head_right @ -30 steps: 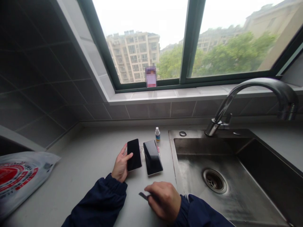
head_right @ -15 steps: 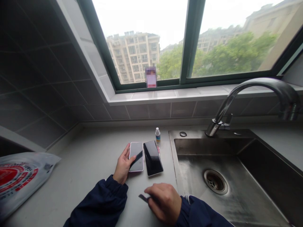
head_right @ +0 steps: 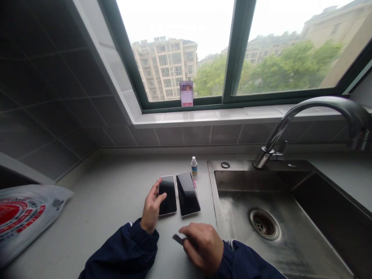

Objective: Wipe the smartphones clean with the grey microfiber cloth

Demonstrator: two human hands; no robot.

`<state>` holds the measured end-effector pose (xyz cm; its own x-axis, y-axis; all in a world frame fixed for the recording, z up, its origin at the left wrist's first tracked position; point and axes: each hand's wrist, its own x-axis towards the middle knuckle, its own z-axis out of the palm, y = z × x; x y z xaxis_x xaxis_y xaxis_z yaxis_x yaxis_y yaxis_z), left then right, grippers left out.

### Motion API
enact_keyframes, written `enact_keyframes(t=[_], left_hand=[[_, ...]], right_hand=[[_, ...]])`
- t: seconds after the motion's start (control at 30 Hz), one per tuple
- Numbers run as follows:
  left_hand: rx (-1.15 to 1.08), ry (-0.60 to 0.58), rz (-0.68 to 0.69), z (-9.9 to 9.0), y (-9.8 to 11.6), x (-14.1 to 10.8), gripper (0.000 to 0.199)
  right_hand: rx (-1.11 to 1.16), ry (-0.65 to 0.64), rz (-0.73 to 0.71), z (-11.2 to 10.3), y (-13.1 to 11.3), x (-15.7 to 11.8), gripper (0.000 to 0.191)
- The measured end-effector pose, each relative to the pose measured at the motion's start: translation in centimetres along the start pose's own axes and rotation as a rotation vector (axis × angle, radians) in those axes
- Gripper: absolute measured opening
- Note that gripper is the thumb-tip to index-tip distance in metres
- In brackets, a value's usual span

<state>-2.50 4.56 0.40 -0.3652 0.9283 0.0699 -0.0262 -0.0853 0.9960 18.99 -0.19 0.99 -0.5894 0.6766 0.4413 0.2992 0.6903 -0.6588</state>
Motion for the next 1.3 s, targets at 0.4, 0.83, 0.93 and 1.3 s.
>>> enact_keyframes(t=[0.4,0.83,0.93,1.3], left_hand=[[-0.139,-0.072,-0.120,-0.7,0.2,0.9,0.058],[0.085,-0.009,0.140,-0.1,1.3,0.2,0.041],[0.256,-0.050,0.391,0.5,2.2,-1.5,0.033],[0.219,-0.657,0.391,1.4,0.8,-5.8,0.029]], right_hand=[[0.002,-0.015,-0.005,0.1,0.1,0.1,0.028],[-0.107,0.066,0.127,-0.3,0.4,0.6,0.018],[-0.200,0.097,0.170,-0.2,1.1,0.6,0.023],[-0.297,0.179,0.528,-0.7,3.2,2.3,0.040]])
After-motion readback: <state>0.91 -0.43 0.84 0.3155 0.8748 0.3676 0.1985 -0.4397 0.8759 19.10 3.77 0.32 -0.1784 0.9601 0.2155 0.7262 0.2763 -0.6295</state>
